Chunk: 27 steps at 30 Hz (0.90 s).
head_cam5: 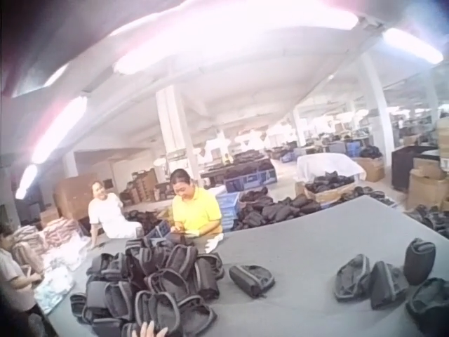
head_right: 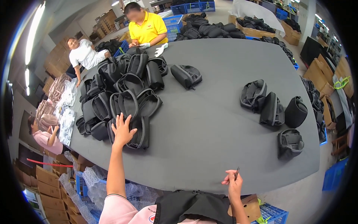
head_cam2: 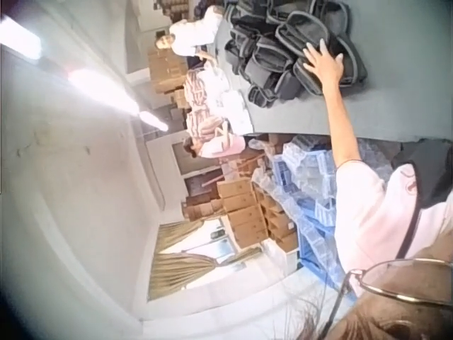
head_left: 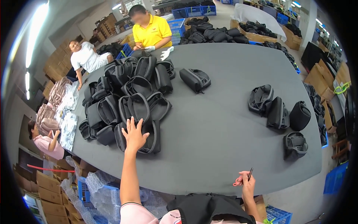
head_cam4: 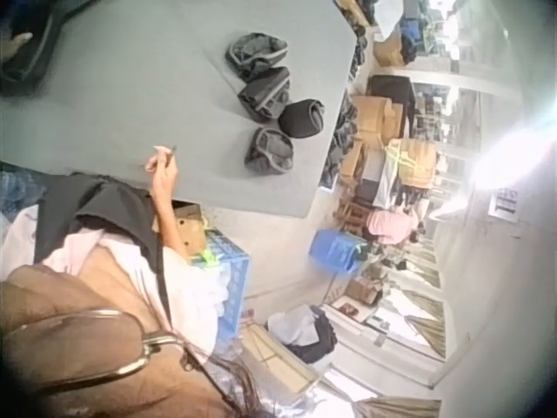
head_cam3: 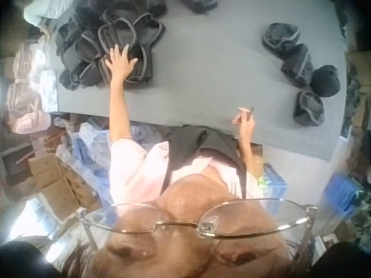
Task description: Trimming loose threads from black fabric bags using small snips at a factory workstation.
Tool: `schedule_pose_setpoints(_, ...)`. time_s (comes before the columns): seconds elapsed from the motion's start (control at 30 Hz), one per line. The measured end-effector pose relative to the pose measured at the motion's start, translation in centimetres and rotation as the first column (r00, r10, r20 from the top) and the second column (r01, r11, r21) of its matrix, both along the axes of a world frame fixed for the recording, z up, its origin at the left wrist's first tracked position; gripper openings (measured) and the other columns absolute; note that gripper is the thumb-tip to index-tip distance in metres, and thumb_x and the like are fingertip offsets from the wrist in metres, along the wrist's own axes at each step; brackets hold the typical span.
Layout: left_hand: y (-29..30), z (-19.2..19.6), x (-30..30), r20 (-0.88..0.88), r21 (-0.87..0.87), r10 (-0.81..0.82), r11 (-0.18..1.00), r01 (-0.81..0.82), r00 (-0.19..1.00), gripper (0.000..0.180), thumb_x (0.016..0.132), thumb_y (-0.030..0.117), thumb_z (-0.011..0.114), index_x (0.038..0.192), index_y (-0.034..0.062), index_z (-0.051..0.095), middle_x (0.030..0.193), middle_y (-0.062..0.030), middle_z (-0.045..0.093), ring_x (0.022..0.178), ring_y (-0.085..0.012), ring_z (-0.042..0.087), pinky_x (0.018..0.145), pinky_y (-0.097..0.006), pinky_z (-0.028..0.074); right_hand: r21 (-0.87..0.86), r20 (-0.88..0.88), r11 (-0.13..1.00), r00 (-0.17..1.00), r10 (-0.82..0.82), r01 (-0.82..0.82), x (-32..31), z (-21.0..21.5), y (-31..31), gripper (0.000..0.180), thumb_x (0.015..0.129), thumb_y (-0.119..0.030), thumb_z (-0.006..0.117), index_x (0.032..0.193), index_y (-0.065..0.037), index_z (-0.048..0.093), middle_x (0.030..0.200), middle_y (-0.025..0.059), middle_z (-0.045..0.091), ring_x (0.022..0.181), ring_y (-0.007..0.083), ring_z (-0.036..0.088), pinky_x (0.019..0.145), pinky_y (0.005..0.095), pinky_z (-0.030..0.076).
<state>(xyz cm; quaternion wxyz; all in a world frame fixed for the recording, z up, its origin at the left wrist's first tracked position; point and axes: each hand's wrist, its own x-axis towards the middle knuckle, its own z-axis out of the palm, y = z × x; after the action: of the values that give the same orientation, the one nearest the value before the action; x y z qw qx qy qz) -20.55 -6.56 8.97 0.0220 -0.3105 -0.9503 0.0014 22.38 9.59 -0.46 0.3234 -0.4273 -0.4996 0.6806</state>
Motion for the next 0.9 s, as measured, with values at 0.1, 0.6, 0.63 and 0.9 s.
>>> schedule_pose_setpoints(0.1,1.6,0.2,0.1,-0.116,0.100,0.003,0.995,0.009,0.993,0.064,0.075,0.025,0.069,0.132,0.0127,0.042,0.145,-0.0181,0.021,0.136,-0.0346,0.015,0.103,-0.061,0.016,-0.061,-0.017,0.998,1.000,-0.010,0.009,-0.4,0.8,0.4,0.025,0.095,-0.023,0.047,0.092,0.000,0.057,0.064,0.0026,0.051,0.054,0.0101,0.053,0.047,0.0222,0.039)
schedule_pose_setpoints(0.6,19.1,-6.2,14.3,0.639,0.207,-0.687,0.588,0.782,0.347,0.051,0.085,0.025,0.059,0.131,0.0103,0.041,0.131,-0.0142,0.044,0.123,-0.0313,0.040,0.100,-0.043,0.034,0.047,0.210,0.991,0.969,-0.133,0.126,-1.1,-1.1,11.5,0.023,0.091,-0.025,0.053,0.086,-0.004,0.063,0.060,-0.0059,0.042,0.053,0.0032,0.034,0.047,0.0224,0.027)
schedule_pose_setpoints(0.63,19.6,-6.6,15.5,0.642,0.222,-0.701,0.558,0.800,0.311,0.051,0.085,0.025,0.059,0.131,0.0103,0.041,0.131,-0.0142,0.044,0.123,-0.0313,0.040,0.100,-0.043,0.034,0.112,0.223,0.984,0.962,-0.160,0.138,-1.1,0.0,14.0,0.024,0.091,-0.026,0.053,0.087,-0.005,0.063,0.059,-0.0053,0.042,0.054,0.0035,0.035,0.047,0.0224,0.028)
schedule_pose_setpoints(0.9,19.0,-7.1,18.5,0.719,0.258,-0.661,0.540,0.802,0.214,0.049,0.086,0.023,0.058,0.130,0.0094,0.042,0.121,-0.0155,0.051,0.112,-0.0323,0.048,0.096,-0.042,0.037,0.622,0.277,0.770,0.880,-0.387,0.143,-6.0,3.2,32.4,0.031,0.082,-0.031,0.061,0.091,-0.001,0.060,0.076,0.0106,0.063,0.074,0.0208,0.060,0.069,0.0321,0.046)
